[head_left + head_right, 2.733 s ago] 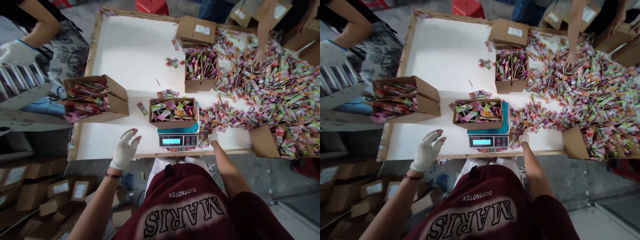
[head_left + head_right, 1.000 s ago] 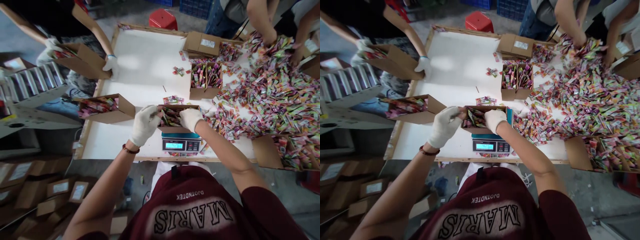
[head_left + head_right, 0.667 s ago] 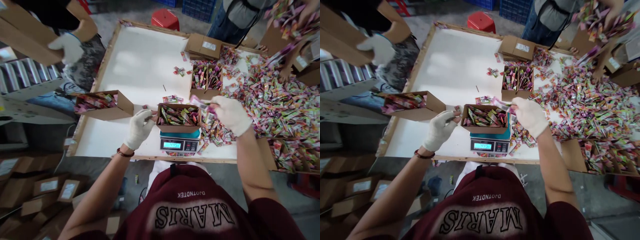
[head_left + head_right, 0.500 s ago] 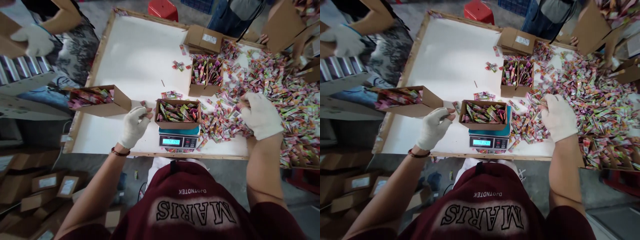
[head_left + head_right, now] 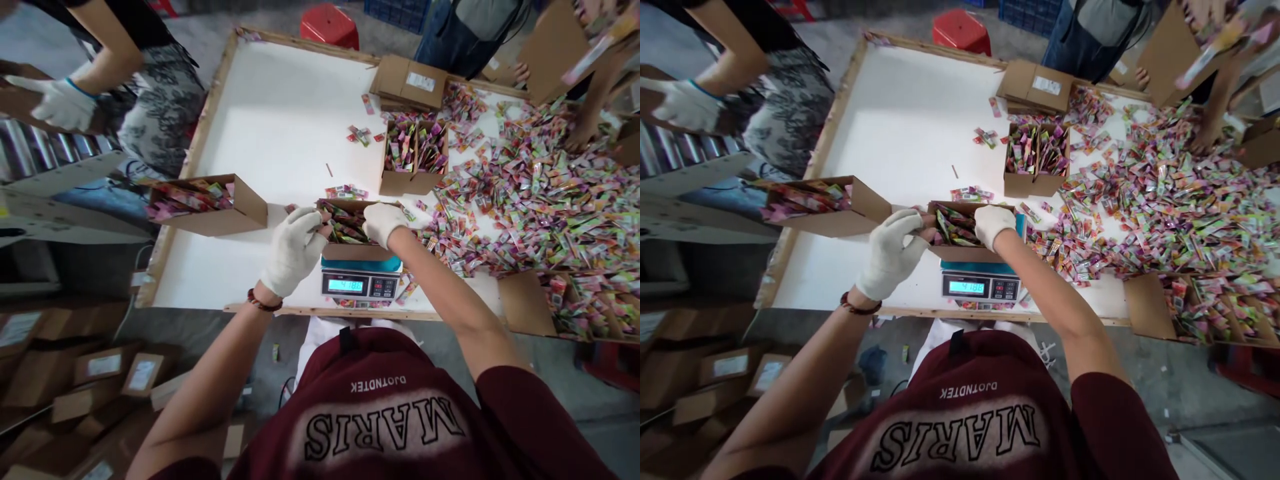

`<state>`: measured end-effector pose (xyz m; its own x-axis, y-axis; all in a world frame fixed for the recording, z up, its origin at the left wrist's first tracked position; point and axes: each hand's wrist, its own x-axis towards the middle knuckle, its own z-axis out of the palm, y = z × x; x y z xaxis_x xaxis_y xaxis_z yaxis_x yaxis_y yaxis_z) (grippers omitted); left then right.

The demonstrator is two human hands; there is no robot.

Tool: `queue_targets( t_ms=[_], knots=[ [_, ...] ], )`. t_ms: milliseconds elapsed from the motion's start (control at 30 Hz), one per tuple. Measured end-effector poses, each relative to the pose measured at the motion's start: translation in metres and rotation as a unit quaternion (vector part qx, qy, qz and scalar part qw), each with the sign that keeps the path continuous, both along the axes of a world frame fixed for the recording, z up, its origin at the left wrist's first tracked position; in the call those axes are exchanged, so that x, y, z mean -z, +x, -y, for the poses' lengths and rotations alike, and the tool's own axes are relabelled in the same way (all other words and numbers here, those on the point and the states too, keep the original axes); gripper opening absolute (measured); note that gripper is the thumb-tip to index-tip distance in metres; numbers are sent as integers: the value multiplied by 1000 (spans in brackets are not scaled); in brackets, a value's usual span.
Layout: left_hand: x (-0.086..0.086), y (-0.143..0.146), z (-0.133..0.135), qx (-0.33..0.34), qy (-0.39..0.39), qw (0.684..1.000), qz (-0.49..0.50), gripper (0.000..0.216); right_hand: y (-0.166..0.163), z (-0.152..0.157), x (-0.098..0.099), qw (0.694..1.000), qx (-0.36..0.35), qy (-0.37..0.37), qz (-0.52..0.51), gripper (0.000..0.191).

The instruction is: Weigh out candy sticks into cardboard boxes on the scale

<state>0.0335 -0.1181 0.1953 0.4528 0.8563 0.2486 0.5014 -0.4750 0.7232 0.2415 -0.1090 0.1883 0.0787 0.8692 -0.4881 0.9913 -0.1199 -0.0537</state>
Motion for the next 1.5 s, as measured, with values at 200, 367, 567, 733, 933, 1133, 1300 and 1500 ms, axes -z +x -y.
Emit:
queue_targets(
  t_ms=[200,367,567,733,933,1133,1300,1500],
  knots=[
    [6,3,-7,30,0,999,-17,25,72,63,-56,978,29,207,-24,32],
    [4,30,-20,64,5,998,-15,26,120,96,-77,926,100,364,14,33],
    [-2,54,-20,99,5,995,-21,23,65,49,-9,975,-10,221,-10,27],
    [6,38,-14,93,20,995,-26,25,51,39,12,987,-22,162,-4,22],
    [16,-4,-2,23,21,999,-18,25,126,104,-35,944,-8,318,-90,22],
    [23,-48,10,-67,4,998,-20,19,180,157,-60,918,121,376,42,31],
    [18,-49,12,-71,14,997,-20,18,117,116,-37,926,23,367,-80,26],
    [8,-33,13,-57,21,998,-25,21,31,59,-13,957,-89,245,-127,35]
  ],
)
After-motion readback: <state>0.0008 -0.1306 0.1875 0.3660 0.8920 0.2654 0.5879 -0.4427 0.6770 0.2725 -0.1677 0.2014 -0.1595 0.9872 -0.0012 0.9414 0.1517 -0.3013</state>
